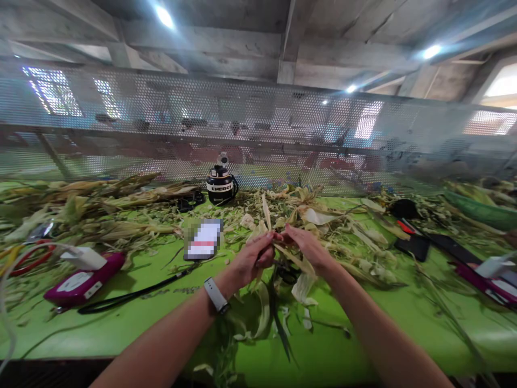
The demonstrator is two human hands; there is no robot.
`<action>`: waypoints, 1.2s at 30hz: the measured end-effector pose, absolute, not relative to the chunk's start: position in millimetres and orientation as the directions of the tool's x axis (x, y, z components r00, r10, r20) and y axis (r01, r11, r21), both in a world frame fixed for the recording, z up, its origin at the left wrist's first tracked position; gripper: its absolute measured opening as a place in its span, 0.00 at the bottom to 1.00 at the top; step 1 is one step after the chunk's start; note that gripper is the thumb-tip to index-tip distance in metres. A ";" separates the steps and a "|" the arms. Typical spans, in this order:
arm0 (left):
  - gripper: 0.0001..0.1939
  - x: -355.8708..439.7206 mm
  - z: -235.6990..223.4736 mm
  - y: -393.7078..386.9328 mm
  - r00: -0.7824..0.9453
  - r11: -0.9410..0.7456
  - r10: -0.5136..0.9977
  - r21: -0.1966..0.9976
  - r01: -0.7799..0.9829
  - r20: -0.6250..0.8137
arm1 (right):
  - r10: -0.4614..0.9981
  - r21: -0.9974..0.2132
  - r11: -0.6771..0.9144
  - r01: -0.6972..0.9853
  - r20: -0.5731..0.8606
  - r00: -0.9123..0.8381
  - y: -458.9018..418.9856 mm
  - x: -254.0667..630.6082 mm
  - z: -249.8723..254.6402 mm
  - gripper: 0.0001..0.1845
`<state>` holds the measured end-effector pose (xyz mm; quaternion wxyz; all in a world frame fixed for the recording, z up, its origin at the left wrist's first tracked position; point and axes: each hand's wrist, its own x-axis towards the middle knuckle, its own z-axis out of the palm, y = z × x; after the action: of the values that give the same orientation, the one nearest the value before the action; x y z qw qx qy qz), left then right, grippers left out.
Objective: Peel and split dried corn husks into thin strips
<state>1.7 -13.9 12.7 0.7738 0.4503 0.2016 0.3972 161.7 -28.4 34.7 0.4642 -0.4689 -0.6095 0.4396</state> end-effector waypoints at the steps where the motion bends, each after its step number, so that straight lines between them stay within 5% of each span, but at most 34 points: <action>1: 0.17 0.0 13.4 -12.1 0.584 0.255 0.810 0.860 -0.441 0.059 | 0.973 -0.953 0.192 0.234 0.153 -0.175 -28.1 164.8 35.2 0.26; 9: 0.18 -3.4 18.2 -9.1 0.548 0.149 0.835 0.938 -0.312 0.050 | 0.827 -0.600 0.545 0.586 0.502 -0.255 -26.7 175.0 38.6 0.14; 12: 0.20 -3.3 17.1 -7.7 0.583 0.144 0.812 0.965 -0.220 0.012 | 0.757 -0.419 0.579 0.699 0.595 -0.271 -26.5 175.2 38.3 0.13; 18: 0.24 -5.2 15.5 -4.3 0.616 0.129 0.788 0.983 -0.133 -0.020 | 0.654 -0.264 0.599 0.756 0.705 -0.272 -28.7 172.6 35.8 0.12; 29: 0.23 -3.5 20.3 -11.3 0.583 0.110 0.813 0.985 -0.132 -0.013 | 0.571 -0.193 0.557 0.808 0.795 -0.203 -31.8 168.0 35.3 0.11; 36: 0.17 -0.4 12.5 -2.3 0.458 0.232 0.889 0.839 -0.492 0.022 | 0.423 -0.241 0.534 0.811 0.906 -0.009 -36.0 177.2 45.9 0.08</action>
<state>-0.4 -2.3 12.5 0.7474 0.4129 0.2401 0.4618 177.2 -36.0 45.9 0.5426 -0.4487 -0.6873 -0.1787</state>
